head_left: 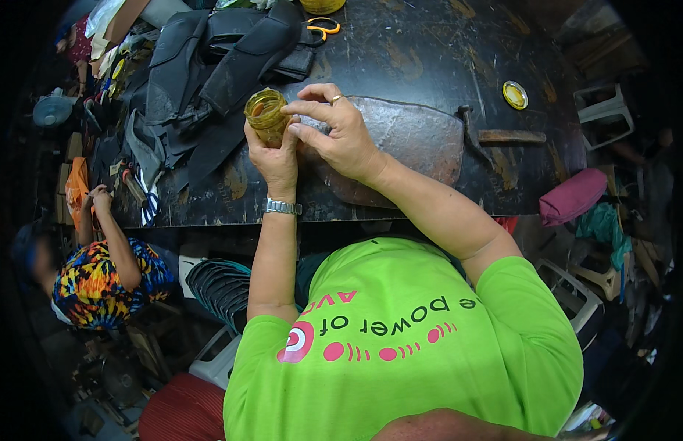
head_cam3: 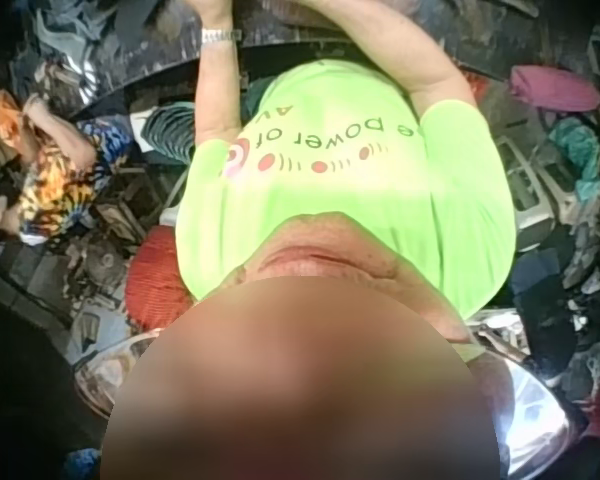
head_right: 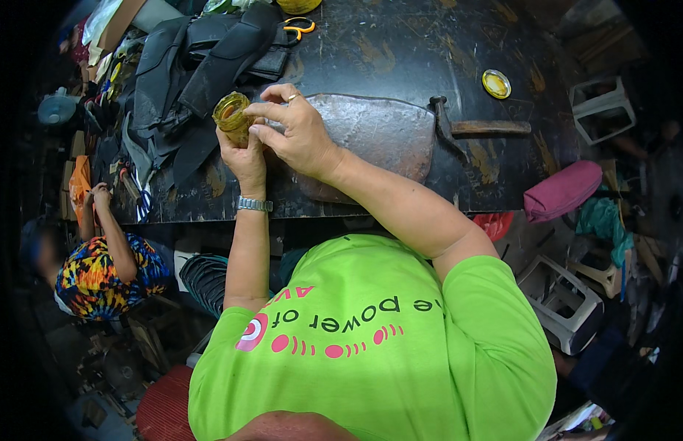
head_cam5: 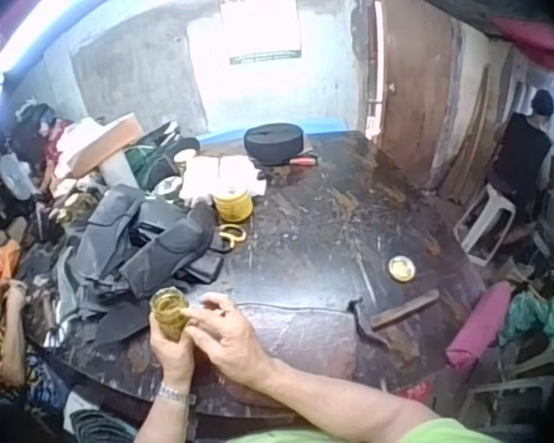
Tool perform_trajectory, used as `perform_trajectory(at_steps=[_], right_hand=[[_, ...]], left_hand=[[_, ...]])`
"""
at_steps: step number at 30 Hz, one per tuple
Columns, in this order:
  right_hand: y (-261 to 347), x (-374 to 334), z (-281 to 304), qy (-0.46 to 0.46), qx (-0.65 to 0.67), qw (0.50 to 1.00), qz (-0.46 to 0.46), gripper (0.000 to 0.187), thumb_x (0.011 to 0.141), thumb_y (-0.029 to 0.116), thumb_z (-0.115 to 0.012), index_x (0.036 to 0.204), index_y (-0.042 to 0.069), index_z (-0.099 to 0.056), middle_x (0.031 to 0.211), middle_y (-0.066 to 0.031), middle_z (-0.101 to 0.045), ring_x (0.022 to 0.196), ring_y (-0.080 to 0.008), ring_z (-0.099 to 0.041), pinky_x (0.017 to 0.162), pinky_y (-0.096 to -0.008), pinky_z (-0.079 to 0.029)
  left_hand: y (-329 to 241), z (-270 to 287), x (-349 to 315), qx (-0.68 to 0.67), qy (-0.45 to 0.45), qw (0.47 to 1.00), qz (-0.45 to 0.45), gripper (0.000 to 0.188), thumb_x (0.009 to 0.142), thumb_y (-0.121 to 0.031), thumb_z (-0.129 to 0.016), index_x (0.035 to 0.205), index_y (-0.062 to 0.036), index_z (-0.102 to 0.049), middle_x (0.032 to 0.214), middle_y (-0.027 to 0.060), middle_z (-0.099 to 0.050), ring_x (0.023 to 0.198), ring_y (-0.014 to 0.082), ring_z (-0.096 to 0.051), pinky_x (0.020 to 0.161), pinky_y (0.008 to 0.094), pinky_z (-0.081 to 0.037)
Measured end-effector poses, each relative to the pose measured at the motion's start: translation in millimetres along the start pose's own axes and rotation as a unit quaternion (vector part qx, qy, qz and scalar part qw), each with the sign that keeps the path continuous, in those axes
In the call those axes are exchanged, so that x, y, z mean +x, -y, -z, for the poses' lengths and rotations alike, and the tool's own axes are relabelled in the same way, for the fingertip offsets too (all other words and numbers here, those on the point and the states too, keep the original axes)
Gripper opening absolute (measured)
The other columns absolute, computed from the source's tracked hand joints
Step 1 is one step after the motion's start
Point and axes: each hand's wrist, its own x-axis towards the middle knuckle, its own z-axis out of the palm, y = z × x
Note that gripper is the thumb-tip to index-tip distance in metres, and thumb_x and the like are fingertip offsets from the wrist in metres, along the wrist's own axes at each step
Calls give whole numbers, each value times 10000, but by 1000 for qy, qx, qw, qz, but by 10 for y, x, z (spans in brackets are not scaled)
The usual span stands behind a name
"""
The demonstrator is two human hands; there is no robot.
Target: The person inspects a black shoe upper, aligns and presses its seams, then opens a small jar and applies a paste-like substance along the edges of the shoe upper. The person repeatedly rubs the paste into the seams and folds the shoe upper to check fit.
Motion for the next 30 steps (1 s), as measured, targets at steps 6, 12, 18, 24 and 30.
perform_trajectory(at_steps=[6,12,18,24,30], right_hand=[[-9,57,24,-26,75,996,-44,243,798,213,-791,904,16,-696,987,-145,-602,905,-279,-601,821,-370,-493],[-39,101,128,-121,63,990,-31,276,830,202,-776,989,30,-629,921,-116,-573,840,-228,-585,782,-363,-497],[-103,68,1176,-136,-184,972,-51,543,822,209,-766,1301,86,-541,1050,-121,-603,999,-254,-602,912,-370,-497],[-448,-243,2707,-63,-591,772,-227,700,808,311,-783,1422,177,-474,1390,-160,-544,1288,-397,-483,1057,-555,-403],[-548,-425,3468,-35,-630,718,-294,637,850,282,-722,1437,235,-479,1295,-194,-607,1194,-440,-553,997,-514,-486]], left_hand=[[40,-22,-22,127,14,989,-78,712,816,-252,-854,1368,-2,-480,1224,104,-623,1106,218,-631,964,341,-505],[44,-27,-28,37,62,995,-65,729,817,-233,-858,1391,-6,-471,1286,127,-616,1170,230,-606,1016,358,-482],[49,25,-40,171,54,976,-123,731,781,-224,-883,1376,-13,-514,1241,125,-521,1161,264,-561,1021,377,-456],[-67,2,-22,145,63,974,-162,687,755,-182,-897,1332,-18,-562,1286,118,-539,1197,260,-556,1044,360,-435],[-483,-291,-66,67,159,972,-160,617,785,-113,-864,1326,-29,-582,1304,87,-560,1215,206,-565,1067,344,-442]])
